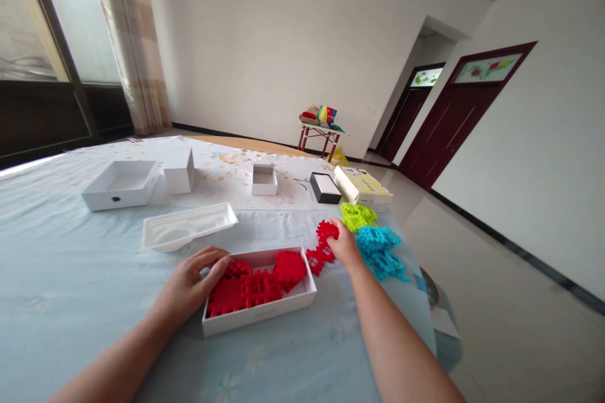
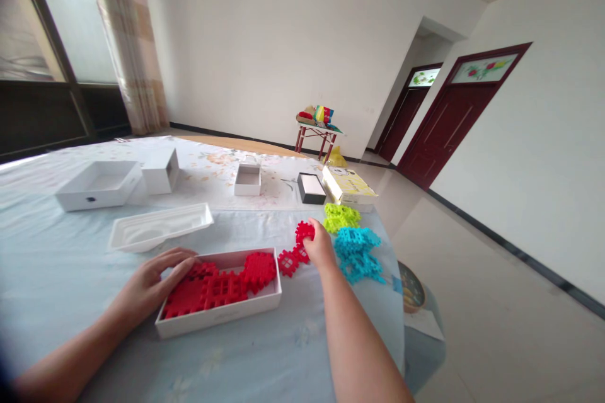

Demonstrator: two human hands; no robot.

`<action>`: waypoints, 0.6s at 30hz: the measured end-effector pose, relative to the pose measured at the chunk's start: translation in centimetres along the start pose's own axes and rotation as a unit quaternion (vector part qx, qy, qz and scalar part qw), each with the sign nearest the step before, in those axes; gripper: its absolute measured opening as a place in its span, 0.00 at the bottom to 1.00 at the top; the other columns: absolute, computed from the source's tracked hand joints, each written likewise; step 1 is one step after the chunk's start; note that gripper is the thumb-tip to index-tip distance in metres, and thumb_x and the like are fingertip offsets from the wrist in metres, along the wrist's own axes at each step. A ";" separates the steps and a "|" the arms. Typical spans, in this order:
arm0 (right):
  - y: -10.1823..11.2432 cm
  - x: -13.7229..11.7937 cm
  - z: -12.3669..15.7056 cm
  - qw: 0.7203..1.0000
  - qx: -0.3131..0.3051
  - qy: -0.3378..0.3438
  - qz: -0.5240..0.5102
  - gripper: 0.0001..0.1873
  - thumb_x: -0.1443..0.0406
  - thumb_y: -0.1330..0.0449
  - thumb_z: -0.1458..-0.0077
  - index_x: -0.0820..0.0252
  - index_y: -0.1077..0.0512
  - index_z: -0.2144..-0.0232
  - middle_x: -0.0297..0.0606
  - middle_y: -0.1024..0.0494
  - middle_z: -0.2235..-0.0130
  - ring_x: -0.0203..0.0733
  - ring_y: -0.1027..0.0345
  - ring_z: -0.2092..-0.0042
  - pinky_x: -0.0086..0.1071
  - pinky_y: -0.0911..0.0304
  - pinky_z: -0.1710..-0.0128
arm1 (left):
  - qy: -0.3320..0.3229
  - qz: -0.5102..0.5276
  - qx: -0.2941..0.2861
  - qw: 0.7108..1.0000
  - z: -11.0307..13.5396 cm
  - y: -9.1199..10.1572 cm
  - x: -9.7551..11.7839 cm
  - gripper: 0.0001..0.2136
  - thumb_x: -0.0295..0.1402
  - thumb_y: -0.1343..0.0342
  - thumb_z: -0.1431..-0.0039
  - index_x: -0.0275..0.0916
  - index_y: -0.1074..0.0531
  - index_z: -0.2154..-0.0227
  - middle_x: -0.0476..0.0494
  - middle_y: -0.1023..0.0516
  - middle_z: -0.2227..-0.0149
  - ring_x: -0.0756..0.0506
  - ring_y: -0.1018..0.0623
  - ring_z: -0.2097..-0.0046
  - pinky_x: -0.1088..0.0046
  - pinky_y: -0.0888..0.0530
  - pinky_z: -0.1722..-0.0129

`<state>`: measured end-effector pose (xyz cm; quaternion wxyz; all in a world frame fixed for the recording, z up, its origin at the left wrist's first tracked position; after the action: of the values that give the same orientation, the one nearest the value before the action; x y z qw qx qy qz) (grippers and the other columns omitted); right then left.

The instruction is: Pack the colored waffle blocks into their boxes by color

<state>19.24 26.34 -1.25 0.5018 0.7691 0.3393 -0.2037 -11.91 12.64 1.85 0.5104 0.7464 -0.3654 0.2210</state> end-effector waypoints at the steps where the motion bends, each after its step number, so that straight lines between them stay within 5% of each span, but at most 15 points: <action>1: 0.0 0.1 0.0 1.000 0.001 -0.002 0.000 0.27 0.74 0.49 0.59 0.62 0.34 0.53 0.42 0.29 0.52 0.43 0.37 0.48 0.37 0.43 0.47 | 0.000 0.002 0.000 1.000 0.0 0.0 0.0 0.14 0.41 0.53 0.44 0.39 0.26 0.71 0.47 0.23 0.67 0.47 0.25 0.64 0.77 0.30 0.63; 18: 1.0 -1.4 0.5 0.999 0.004 0.052 0.011 0.21 0.65 0.45 0.53 0.61 0.33 0.54 0.44 0.28 0.53 0.45 0.36 0.50 0.40 0.41 0.49 | -0.007 -0.008 0.012 1.000 0.0 0.4 0.0 0.13 0.41 0.53 0.44 0.41 0.26 0.70 0.47 0.24 0.64 0.47 0.25 0.62 0.76 0.31 0.60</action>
<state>19.04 25.16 0.08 0.4827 0.7844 0.3556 -0.1586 -12.23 12.55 2.04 0.5004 0.7569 -0.3607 0.2160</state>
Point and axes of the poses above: each hand's wrist, its own z-axis away from the middle knuckle, its own y-axis out of the back of the hand, x = y × z, the point moved 6 cm from there along -z, towards the middle knuckle
